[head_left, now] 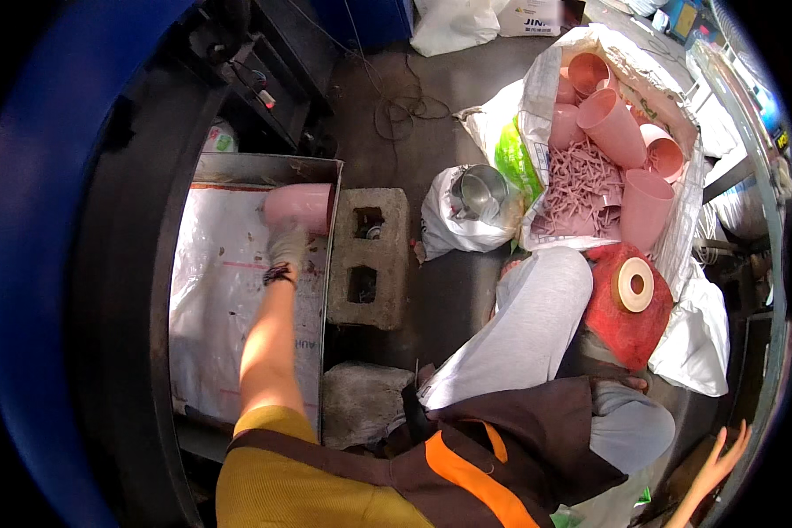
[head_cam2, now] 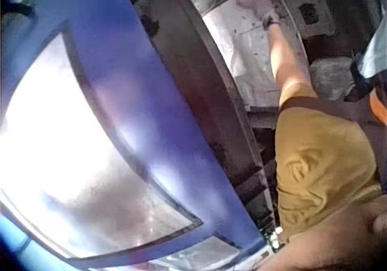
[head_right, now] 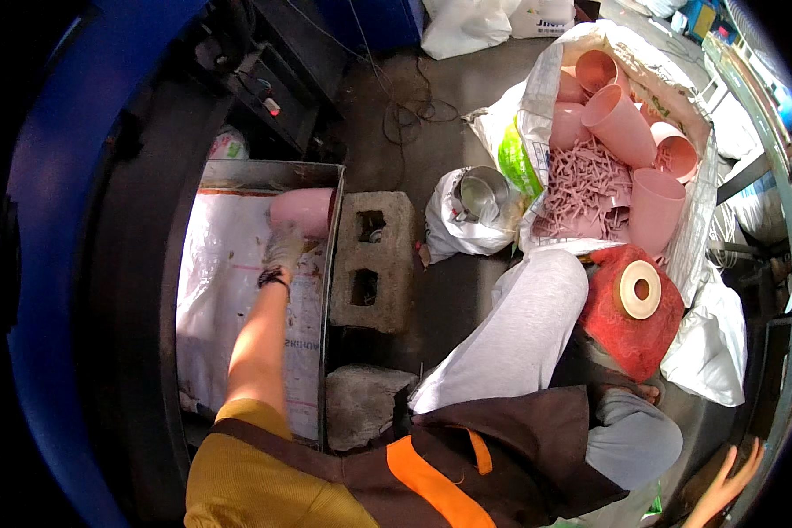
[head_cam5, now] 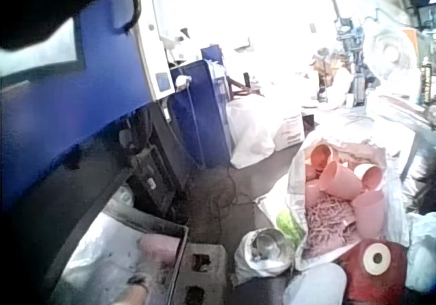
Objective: The person attaches lids to pink pitchers, presses them down to secure them, and wipes the pitchers with a cloth.
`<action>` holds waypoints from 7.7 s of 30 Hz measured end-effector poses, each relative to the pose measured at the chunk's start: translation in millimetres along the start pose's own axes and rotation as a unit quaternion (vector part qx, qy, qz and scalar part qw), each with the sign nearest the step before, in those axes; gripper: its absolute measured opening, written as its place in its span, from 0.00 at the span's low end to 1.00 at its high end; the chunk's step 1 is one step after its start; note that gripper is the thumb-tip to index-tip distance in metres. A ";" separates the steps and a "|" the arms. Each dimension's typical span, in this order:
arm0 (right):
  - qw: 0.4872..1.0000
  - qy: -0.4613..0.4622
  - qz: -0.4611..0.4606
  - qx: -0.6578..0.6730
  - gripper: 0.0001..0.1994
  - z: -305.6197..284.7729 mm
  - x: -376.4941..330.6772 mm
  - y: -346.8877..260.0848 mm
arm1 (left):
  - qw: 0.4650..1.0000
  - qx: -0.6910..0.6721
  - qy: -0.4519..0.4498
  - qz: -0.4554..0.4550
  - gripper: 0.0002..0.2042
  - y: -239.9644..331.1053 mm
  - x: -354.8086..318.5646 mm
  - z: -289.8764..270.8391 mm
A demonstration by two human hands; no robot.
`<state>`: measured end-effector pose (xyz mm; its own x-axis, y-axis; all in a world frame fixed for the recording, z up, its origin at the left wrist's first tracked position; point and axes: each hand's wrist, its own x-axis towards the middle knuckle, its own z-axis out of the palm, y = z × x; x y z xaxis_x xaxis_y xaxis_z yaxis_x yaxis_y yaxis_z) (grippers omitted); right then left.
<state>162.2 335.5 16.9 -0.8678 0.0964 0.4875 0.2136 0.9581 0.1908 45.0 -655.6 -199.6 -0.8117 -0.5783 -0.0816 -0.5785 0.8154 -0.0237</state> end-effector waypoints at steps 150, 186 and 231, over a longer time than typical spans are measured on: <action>0.404 -0.328 0.434 0.736 0.12 -66.2 -54.4 -185.3 | 0.112 -0.513 -0.849 -0.058 0.24 499.7 -373.7 -78.5; 0.486 -0.381 0.375 0.692 0.28 -36.4 -85.3 -177.5 | 0.316 -0.471 -0.778 0.271 0.37 464.3 -373.2 -70.3; 0.651 -0.394 0.308 0.571 0.31 -77.2 -69.7 -159.1 | 0.750 -0.088 0.005 0.656 0.35 597.2 -275.6 -105.0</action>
<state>223.4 155.6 18.3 -0.8324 0.2340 -0.5024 0.5473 0.2046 -0.8115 -85.2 -12.3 -86.6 -0.6921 0.7165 0.0876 0.7167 0.6676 0.2015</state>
